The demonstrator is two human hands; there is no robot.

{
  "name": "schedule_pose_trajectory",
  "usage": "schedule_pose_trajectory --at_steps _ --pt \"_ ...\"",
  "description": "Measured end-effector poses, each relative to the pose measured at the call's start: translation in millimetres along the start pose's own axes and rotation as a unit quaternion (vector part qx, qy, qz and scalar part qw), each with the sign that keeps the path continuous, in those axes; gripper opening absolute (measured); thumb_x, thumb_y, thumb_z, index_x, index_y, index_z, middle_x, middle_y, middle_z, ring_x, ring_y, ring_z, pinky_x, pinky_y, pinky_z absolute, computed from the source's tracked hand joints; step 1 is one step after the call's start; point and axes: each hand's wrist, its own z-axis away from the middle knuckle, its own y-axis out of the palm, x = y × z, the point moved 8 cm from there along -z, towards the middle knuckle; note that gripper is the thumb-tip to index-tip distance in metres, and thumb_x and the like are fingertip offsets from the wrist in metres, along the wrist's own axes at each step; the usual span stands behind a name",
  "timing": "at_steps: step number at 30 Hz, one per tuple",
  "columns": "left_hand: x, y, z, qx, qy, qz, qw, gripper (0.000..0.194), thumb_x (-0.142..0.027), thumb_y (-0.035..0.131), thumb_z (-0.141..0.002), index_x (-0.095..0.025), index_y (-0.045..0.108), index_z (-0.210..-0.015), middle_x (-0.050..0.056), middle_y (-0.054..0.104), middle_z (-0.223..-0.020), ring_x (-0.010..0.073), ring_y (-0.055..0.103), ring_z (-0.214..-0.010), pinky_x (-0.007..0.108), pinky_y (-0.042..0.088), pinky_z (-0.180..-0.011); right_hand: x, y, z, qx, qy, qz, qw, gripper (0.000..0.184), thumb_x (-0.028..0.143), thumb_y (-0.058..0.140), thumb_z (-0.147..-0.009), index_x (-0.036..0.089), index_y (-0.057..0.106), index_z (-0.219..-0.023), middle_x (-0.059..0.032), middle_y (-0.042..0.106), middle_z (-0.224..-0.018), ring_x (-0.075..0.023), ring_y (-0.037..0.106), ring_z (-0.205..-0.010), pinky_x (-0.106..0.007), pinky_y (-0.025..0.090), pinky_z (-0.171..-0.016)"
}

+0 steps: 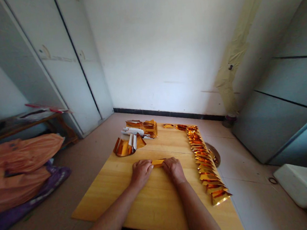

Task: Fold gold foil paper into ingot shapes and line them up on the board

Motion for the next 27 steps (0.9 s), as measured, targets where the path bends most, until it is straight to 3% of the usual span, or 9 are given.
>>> schedule_pose_trajectory --at_steps 9,18,27 --pt "5.1 -3.0 -10.3 -0.022 -0.039 -0.009 0.999 0.019 -0.030 0.049 -0.089 -0.021 0.065 -0.084 0.003 0.068 -0.091 0.0186 0.055 -0.094 0.032 0.033 -0.079 -13.1 -3.9 -4.5 -0.034 0.046 -0.103 0.993 0.022 0.021 0.048 -0.087 0.021 0.069 -0.095 -0.0034 0.071 -0.092 -0.0159 0.061 -0.087 -0.025 0.044 -0.081" --pt "6.2 -4.1 -17.8 -0.002 -0.073 -0.072 0.995 0.026 -0.033 0.047 -0.090 -0.020 0.067 -0.082 0.007 0.064 -0.096 0.0214 0.052 -0.098 0.034 0.035 -0.078 -9.2 4.9 -13.9 0.009 0.134 0.072 0.988 0.026 0.021 0.045 -0.090 0.019 0.062 -0.110 -0.0080 0.069 -0.101 -0.0181 0.062 -0.092 -0.027 0.039 -0.080" --pt "9.3 0.5 -23.8 0.015 -0.070 -0.102 0.992 0.031 -0.035 0.046 -0.089 -0.018 0.071 -0.087 0.010 0.065 -0.096 0.0246 0.052 -0.098 0.038 0.036 -0.082 -0.9 9.1 -16.2 0.026 0.118 0.155 0.980 0.019 0.019 0.043 -0.092 0.019 0.060 -0.101 -0.0070 0.068 -0.092 -0.0185 0.061 -0.088 -0.028 0.033 -0.073"
